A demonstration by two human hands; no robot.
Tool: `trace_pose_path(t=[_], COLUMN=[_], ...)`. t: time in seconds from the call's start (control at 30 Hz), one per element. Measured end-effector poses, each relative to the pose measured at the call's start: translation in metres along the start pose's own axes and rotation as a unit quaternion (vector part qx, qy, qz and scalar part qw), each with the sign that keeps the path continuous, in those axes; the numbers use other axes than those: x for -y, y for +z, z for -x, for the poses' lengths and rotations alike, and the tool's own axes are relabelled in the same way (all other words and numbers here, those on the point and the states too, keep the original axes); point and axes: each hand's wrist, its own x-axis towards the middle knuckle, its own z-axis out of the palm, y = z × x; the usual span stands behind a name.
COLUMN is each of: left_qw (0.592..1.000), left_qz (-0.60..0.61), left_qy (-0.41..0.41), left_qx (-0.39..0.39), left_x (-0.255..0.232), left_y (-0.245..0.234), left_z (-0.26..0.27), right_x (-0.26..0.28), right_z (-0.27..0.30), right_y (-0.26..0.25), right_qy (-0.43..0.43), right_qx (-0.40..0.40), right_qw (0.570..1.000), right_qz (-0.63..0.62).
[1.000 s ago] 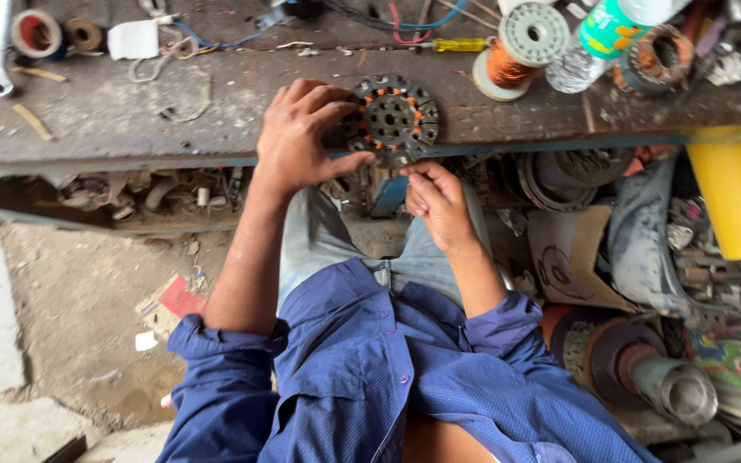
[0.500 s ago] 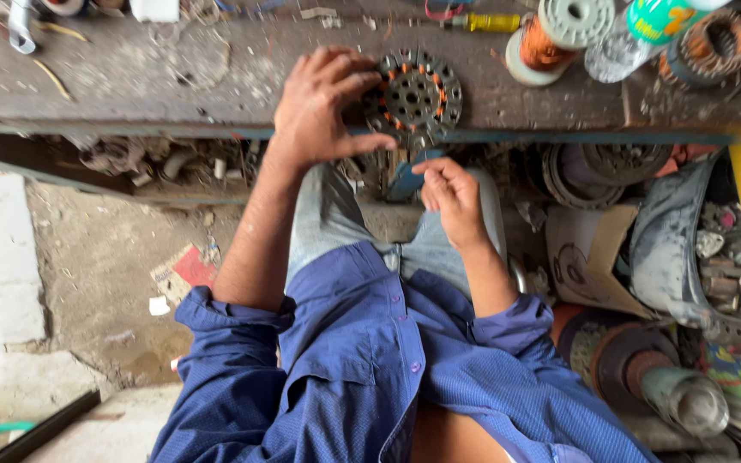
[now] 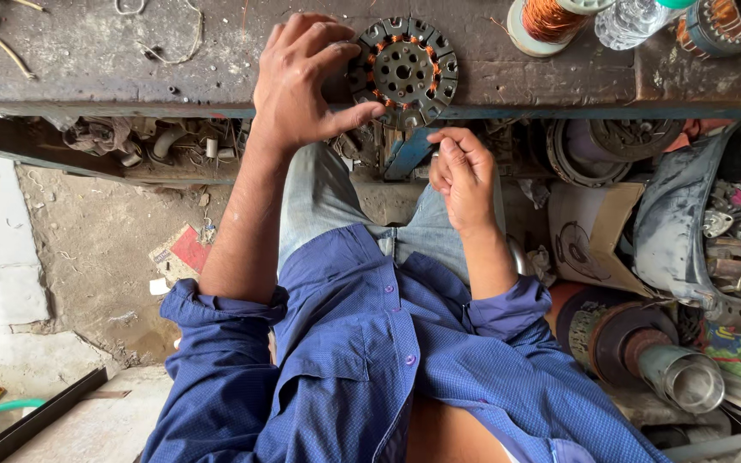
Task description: The person sits on the floor and winds copper wire by hand into the slots of a circular motor stator. They repeatedly pull wire from a nearby spool, thread it through the slots, and tuck it in to build up the coil.
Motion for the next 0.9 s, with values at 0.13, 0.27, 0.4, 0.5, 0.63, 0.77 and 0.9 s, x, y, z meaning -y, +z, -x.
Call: trace_pose_path(t=[0.13,0.27,0.4,0.5,0.63,0.77,0.9], left_qw=[1.0,1.0,1.0,0.999,0.997,0.997,0.997], left_qz=[0.002,-0.008,-0.012,-0.027,0.02,0.024,0.024], left_qy=[0.01,0.013,0.006,-0.013,-0.06,-0.06,-0.056], left_qx=[-0.003,0.005,0.02,0.032,0.053,0.051,0.053], left_x=[0.0,-0.002,-0.011,-0.022,-0.016,-0.014,-0.017], left_y=[0.004,0.001,-0.009,-0.008,-0.007,-0.008,-0.007], left_z=[0.005,0.009,-0.008,-0.004,-0.002,-0.002,-0.003], right_x=[-0.003,0.0,0.021,0.024,0.012,0.001,-0.018], right_z=[0.018,0.029,0.007,0.007,0.011,0.01,0.009], right_y=[-0.004,0.001,0.016,0.031,0.057,0.072,0.066], right_qy=[-0.071,-0.11,-0.155,-0.161,-0.205,-0.229,-0.216], right_qx=[0.021,0.006,-0.035,-0.037,-0.019,0.02,0.069], right_qw=[0.995,0.986,0.979,0.974,0.94,0.922,0.898], right_qz=[0.073,0.121,0.127,0.152,0.273,0.312,0.378])
